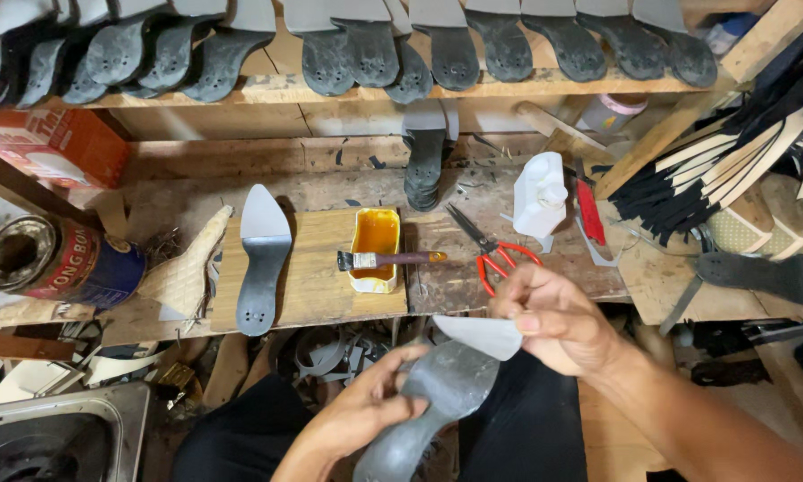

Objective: The person applies a yellow adhesive to the toe area of gray shoe insoles using a brush, then places a white insole insert on top and trims the excess with scissors. The person repeats this process for multiple insoles, stacking the finished ones on a nearby shelf.

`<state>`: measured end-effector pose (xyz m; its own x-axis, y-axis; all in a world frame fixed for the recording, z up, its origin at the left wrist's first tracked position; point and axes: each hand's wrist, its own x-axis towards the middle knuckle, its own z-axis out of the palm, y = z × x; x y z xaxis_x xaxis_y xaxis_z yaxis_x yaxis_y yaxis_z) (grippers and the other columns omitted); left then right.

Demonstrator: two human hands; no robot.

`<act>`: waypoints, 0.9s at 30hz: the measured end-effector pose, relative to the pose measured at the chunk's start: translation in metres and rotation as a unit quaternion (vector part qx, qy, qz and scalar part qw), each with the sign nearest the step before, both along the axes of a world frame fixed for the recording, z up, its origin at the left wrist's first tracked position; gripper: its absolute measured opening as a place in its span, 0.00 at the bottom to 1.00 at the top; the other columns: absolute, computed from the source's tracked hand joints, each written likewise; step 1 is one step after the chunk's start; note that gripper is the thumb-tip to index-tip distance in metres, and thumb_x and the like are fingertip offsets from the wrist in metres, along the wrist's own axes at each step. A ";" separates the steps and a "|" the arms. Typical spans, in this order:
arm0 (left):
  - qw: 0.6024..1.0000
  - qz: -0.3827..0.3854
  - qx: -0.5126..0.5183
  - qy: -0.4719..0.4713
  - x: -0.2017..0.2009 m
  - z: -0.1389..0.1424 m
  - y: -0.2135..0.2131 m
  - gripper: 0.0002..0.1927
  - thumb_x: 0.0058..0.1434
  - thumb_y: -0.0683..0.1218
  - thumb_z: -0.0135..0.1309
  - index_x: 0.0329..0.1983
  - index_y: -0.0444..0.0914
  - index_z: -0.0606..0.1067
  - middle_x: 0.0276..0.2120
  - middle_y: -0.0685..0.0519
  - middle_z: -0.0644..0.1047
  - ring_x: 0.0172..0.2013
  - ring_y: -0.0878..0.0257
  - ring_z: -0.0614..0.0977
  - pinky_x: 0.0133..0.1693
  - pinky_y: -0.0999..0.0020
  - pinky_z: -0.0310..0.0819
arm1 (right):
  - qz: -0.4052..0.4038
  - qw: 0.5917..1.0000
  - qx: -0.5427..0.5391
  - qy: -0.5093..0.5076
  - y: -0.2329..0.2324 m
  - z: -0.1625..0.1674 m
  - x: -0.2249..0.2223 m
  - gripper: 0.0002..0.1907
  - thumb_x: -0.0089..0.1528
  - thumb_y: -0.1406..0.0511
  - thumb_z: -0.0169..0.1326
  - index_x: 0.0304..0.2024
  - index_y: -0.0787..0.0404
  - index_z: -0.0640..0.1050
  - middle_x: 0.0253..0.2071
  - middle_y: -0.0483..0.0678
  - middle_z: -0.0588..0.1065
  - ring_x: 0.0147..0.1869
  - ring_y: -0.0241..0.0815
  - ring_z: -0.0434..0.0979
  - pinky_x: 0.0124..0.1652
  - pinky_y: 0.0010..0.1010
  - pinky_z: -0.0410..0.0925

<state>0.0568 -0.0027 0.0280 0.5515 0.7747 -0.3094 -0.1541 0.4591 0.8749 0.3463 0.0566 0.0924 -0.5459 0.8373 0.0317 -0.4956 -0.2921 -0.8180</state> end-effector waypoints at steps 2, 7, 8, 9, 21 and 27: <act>1.000 -0.003 0.021 -0.012 0.012 0.003 0.001 0.28 0.59 0.39 0.58 0.64 0.38 0.69 0.45 0.56 0.79 0.44 0.70 0.78 0.48 0.73 0.73 | 0.013 0.999 -0.016 0.024 -0.001 -0.006 -0.007 0.14 0.59 0.70 0.61 0.44 0.62 0.72 0.37 0.46 0.69 0.44 0.42 0.70 0.44 0.35 0.65; 0.999 0.002 0.036 -0.019 0.020 0.001 0.006 0.16 0.63 0.40 0.58 0.54 0.31 0.75 0.39 0.55 0.81 0.39 0.69 0.78 0.45 0.72 0.75 | -0.060 0.991 -0.020 0.117 0.007 -0.006 -0.005 0.16 0.58 0.71 0.61 0.47 0.61 0.73 0.39 0.47 0.70 0.46 0.44 0.72 0.49 0.39 0.67; 0.999 0.013 0.029 0.016 0.018 -0.003 0.008 0.16 0.63 0.41 0.57 0.53 0.32 0.75 0.38 0.54 0.81 0.38 0.68 0.79 0.44 0.71 0.76 | -0.072 0.987 -0.015 0.139 0.005 -0.002 -0.003 0.16 0.59 0.71 0.60 0.48 0.60 0.73 0.40 0.46 0.71 0.48 0.44 0.73 0.52 0.39 0.68; 0.998 0.025 0.021 0.051 0.015 -0.007 0.011 0.16 0.62 0.41 0.56 0.53 0.33 0.75 0.37 0.54 0.82 0.37 0.67 0.80 0.43 0.70 0.77 | -0.137 0.979 0.010 0.149 0.003 0.006 0.004 0.13 0.60 0.69 0.59 0.47 0.63 0.74 0.44 0.48 0.72 0.52 0.48 0.75 0.55 0.43 0.68; 0.990 0.104 -0.046 0.081 -0.013 -0.080 -0.001 0.18 0.60 0.41 0.58 0.53 0.31 0.77 0.42 0.50 0.84 0.42 0.63 0.82 0.47 0.66 0.75 | -0.504 0.511 0.477 -0.507 0.058 -0.017 0.024 0.06 0.61 0.72 0.63 0.38 0.62 0.78 0.37 0.52 0.75 0.42 0.50 0.77 0.43 0.38 0.70; 0.961 0.029 0.042 0.273 -0.035 -0.151 0.057 0.23 0.59 0.42 0.59 0.58 0.32 0.75 0.48 0.49 0.83 0.50 0.63 0.80 0.55 0.67 0.68 | -0.426 0.568 0.452 -0.541 0.011 -0.075 -0.028 0.15 0.61 0.70 0.56 0.51 0.65 0.78 0.56 0.55 0.75 0.59 0.58 0.76 0.60 0.45 0.69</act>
<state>0.0220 0.0538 -0.1232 0.2805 0.8338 -0.4755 0.3147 0.3881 0.8662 0.3180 0.0680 0.0169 -0.0650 0.7208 0.6901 0.7924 0.4576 -0.4033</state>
